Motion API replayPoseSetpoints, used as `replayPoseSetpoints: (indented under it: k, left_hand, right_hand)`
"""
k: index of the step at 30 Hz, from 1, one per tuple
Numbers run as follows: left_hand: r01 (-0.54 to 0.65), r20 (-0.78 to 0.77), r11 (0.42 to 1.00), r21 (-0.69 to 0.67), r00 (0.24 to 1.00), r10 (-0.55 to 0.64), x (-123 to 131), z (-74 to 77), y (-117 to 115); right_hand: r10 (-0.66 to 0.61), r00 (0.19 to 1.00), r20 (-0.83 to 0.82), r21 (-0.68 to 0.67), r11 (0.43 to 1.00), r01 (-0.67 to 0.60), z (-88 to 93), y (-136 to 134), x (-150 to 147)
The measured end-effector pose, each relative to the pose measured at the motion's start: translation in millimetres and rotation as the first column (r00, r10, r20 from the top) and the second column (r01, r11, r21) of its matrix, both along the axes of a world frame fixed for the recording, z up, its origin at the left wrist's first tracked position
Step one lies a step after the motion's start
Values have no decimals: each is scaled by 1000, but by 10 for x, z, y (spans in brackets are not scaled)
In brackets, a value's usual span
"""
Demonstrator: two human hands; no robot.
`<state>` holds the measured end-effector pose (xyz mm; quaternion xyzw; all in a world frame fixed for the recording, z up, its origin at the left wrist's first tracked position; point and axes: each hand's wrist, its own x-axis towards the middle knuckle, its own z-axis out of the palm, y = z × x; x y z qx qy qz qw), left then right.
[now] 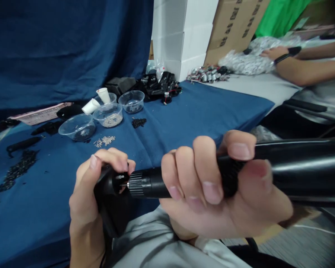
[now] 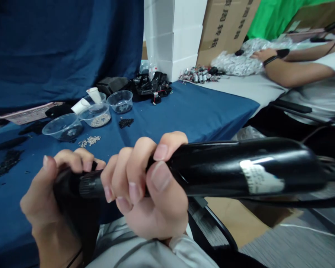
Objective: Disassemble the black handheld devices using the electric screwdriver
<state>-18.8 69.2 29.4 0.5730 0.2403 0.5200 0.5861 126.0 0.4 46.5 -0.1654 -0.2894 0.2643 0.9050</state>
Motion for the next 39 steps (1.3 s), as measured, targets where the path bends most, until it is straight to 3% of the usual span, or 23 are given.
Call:
replayPoseSetpoints:
  k: [2, 3, 5, 7, 8, 9, 13, 17, 18, 19, 21, 22, 25, 26, 27, 29, 31, 34, 36, 39]
  left_hand:
    - [-116, -216, 990, 85, 968, 132, -121, 46, 36]
    - [-205, -346, 963, 174, 903, 255, -185, 64, 71]
    - [-377, -557, 841, 389, 630, 540, -291, 85, 173]
    - [-453, -678, 717, 530, 281, 679, -342, 81, 292]
    - [-454, -720, 696, 556, 156, 676, -351, 69, 345]
    - [-440, -760, 707, 554, 79, 645, -358, 51, 385]
    - [-282, -829, 794, 539, -10, 559, -487, -66, 375]
    - [-175, -827, 815, 553, -238, 510, -800, -153, 265]
    - [-177, -832, 823, 540, -259, 490, -864, -150, 269]
    - [-188, -839, 825, 533, -245, 486, -910, -135, 288]
    - [-256, -835, 795, 550, -123, 537, -941, -83, 353]
    - [-331, -801, 749, 574, -37, 598, -927, -54, 386]
    - [-660, -559, 524, 538, 186, 808, -798, 1, 421]
    - [-742, -458, 487, 460, 272, 847, -740, 6, 409]
    - [-795, -351, 488, 361, 369, 861, -682, 5, 391]
    - [-802, -135, 577, 156, 561, 817, -581, -3, 354]
    - [-740, 45, 671, 35, 672, 739, -520, -4, 343]
    - [-613, 186, 788, -60, 768, 612, -514, 21, 379]
    - [-460, 270, 865, -199, 823, 500, -540, 52, 408]
    - [-181, 397, 882, -435, 841, 368, -566, 106, 408]
  right_hand:
    - [56, 997, -57, 105, 993, -50, -35, 60, 43]
    - [56, 995, -77, 158, 987, -43, -49, 106, 68]
    - [-9, 992, -128, 213, 976, 37, -66, 220, 117]
    - [-88, 976, -200, 192, 973, 127, -68, 337, 156]
    - [-119, 966, -231, 155, 975, 157, -67, 390, 170]
    - [-140, 959, -248, 123, 977, 175, -68, 437, 181]
    - [-152, 956, -251, 50, 984, 170, -99, 574, 209]
    - [-169, 957, -236, -17, 985, 169, -160, 693, 238]
    - [-191, 955, -227, -38, 981, 188, -176, 736, 254]
    - [-224, 951, -213, -57, 975, 217, -193, 788, 276]
    - [-298, 942, -155, -86, 954, 287, -232, 920, 343]
    - [-336, 935, -115, -97, 940, 326, -254, 998, 387]
    - [-399, 917, 11, -134, 908, 397, -320, 1239, 536]
    - [-398, 916, 43, -147, 905, 400, -338, 1311, 583]
    - [-386, 920, 71, -157, 906, 392, -351, 1374, 625]
    - [-344, 931, 122, -169, 917, 361, -358, 1475, 693]
    - [-313, 935, 165, -177, 923, 340, -343, 1553, 740]
    - [-284, 934, 218, -196, 924, 327, -304, 1668, 784]
    - [-258, 934, 248, -217, 925, 313, -291, 1754, 803]
    - [-208, 938, 278, -253, 926, 280, -311, 1875, 810]
